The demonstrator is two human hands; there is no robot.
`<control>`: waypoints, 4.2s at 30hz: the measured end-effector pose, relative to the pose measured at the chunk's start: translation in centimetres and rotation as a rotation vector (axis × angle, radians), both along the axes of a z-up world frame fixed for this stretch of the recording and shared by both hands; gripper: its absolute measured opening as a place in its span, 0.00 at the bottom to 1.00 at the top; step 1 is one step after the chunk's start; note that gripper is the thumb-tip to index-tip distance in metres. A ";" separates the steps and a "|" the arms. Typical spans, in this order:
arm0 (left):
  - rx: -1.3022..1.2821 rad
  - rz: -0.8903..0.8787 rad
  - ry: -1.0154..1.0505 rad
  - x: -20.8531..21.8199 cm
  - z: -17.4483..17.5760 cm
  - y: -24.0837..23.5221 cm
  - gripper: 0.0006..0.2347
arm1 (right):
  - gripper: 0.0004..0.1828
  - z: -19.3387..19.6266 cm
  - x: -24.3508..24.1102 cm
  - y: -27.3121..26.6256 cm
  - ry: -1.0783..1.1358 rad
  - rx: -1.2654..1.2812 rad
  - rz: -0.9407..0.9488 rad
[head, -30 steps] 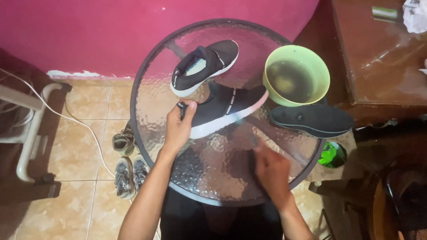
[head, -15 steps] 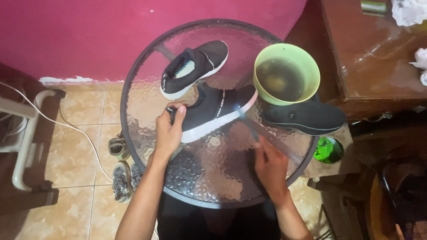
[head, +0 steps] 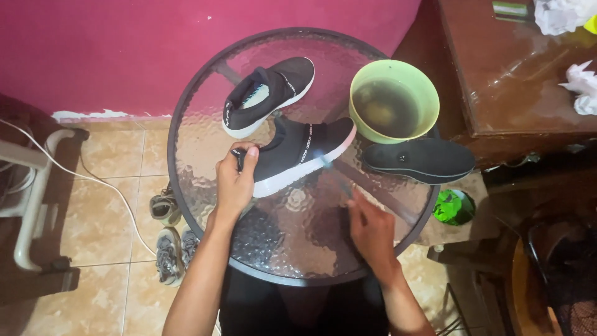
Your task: The person scrubs a black slip-on shoe with a toothbrush, repeatedly dipping the brush into a bowl of water. They clean the upper fabric, the white sole, and the heel area, rotating the shoe to reach different surfaces.
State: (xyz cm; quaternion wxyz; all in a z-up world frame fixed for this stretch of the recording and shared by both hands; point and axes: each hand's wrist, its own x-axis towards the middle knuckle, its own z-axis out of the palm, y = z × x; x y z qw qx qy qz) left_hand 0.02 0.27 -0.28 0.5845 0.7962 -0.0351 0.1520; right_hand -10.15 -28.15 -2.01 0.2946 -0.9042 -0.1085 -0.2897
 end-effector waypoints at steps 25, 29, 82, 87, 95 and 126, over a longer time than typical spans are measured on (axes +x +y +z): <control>0.015 -0.005 -0.093 -0.4 1.1 0.0 0.07 | 0.05 1.2 -1.3 3.8 0.056 -0.128 0.155; 0.030 -0.022 -0.090 -0.3 0.8 0.2 0.08 | 0.07 0.0 -1.2 2.4 0.023 -0.127 0.051; 0.034 0.013 -0.059 -0.4 0.9 0.5 0.13 | 0.11 1.7 -2.2 5.1 0.143 -0.134 0.193; 0.025 0.037 -0.038 -0.4 0.8 0.4 0.14 | 0.13 1.7 -2.1 4.9 0.208 -0.060 0.168; 0.031 0.045 -0.056 -0.3 0.2 0.6 0.12 | 0.14 0.9 -1.5 2.9 0.141 0.201 -0.015; 0.138 -0.040 0.006 -0.3 0.5 0.3 0.13 | 0.13 -3.2 -0.4 0.8 0.065 0.140 -0.160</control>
